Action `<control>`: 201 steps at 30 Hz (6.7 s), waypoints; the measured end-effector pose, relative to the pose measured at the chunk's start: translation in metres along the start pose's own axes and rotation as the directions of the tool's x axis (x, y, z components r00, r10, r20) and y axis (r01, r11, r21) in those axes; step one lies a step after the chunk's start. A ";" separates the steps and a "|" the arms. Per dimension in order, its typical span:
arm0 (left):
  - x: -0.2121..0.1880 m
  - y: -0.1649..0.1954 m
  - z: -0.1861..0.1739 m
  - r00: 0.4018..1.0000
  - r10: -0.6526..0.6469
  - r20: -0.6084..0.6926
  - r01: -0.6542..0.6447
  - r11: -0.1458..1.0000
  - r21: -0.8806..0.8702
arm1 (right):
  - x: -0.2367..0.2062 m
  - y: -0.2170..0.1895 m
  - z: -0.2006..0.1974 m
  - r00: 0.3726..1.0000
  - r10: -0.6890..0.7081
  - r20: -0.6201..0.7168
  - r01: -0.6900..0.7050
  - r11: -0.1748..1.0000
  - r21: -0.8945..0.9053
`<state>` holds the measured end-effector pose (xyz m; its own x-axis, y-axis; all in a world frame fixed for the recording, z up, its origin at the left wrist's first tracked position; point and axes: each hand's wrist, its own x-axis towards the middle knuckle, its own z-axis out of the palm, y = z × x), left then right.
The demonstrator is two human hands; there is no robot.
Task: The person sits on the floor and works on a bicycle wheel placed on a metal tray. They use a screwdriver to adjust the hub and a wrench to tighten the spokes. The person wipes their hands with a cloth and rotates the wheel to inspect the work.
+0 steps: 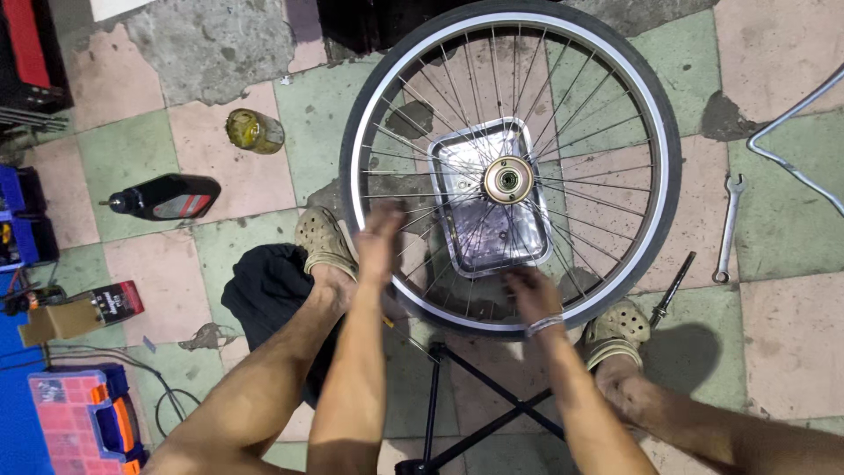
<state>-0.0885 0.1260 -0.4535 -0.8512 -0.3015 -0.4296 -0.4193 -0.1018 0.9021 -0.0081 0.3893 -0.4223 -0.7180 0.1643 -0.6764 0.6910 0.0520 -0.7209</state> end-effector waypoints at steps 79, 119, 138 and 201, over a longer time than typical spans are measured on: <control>-0.038 -0.071 0.098 0.981 0.182 0.066 -0.175 0.688 0.704 | 0.005 0.006 -0.026 0.933 -0.359 -0.020 0.138 0.409 -0.902; -0.034 -0.070 0.084 0.904 0.417 0.093 -0.367 0.646 0.669 | 0.062 0.062 -0.195 0.626 -0.400 -0.669 -0.018 0.851 -0.525; -0.030 -0.081 0.084 0.907 0.400 0.131 -0.373 0.620 0.691 | 0.085 0.074 -0.213 0.686 0.396 -0.611 -0.180 0.905 0.385; -0.161 0.127 0.111 0.815 -0.305 0.493 0.573 0.550 -0.608 | -0.155 0.002 -0.032 0.868 -0.005 0.496 -0.286 0.811 0.510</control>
<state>-0.0397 0.2668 -0.2745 -0.7218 0.2522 -0.6445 -0.5260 -0.8051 0.2740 0.1074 0.3952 -0.3140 -0.6684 -0.3460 -0.6585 0.7237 -0.5068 -0.4683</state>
